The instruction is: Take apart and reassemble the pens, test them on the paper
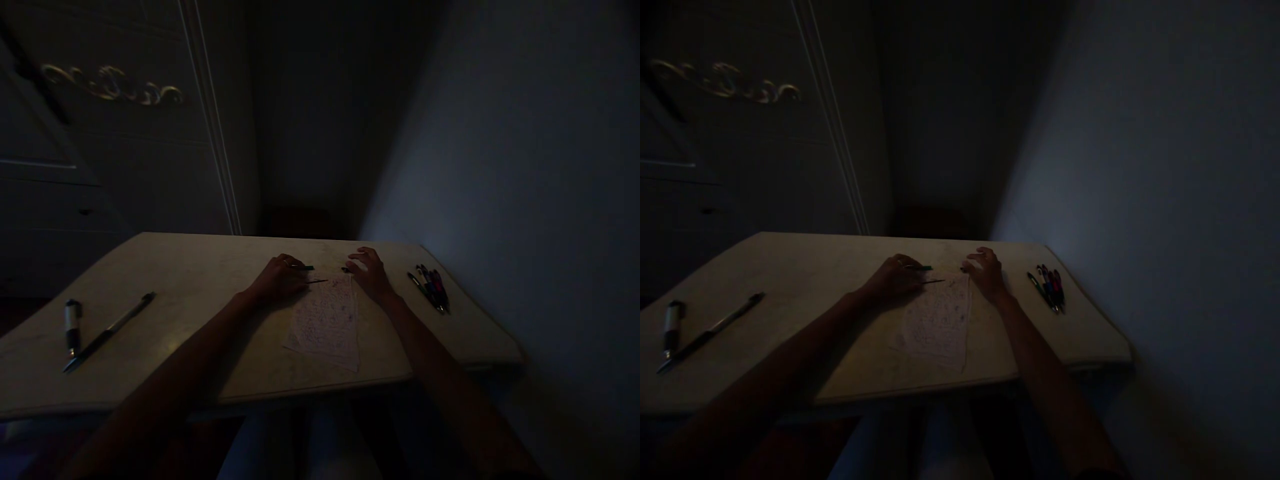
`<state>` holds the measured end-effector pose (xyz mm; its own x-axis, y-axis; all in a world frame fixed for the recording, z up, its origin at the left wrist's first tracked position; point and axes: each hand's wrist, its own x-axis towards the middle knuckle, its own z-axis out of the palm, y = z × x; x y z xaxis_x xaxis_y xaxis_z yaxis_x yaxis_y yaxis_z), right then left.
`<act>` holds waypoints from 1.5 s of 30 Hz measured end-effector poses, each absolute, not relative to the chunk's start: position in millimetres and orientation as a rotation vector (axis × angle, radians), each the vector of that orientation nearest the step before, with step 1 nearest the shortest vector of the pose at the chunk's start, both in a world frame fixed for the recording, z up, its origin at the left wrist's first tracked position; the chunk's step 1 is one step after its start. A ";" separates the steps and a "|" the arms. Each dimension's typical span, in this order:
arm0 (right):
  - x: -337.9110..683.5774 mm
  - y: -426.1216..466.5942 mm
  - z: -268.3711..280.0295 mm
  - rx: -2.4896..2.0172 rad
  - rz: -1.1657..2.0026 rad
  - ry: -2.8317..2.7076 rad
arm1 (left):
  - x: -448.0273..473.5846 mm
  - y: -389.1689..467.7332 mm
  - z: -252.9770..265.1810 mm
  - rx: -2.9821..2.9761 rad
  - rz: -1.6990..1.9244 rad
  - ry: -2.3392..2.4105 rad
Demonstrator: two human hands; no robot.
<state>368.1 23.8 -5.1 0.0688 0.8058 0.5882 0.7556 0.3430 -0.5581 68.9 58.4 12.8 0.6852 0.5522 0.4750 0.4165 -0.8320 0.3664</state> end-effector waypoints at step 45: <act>345.7 6.4 17.6 -1.176 0.115 -2.137 | 86.9 47.6 21.0 2.575 0.841 1.171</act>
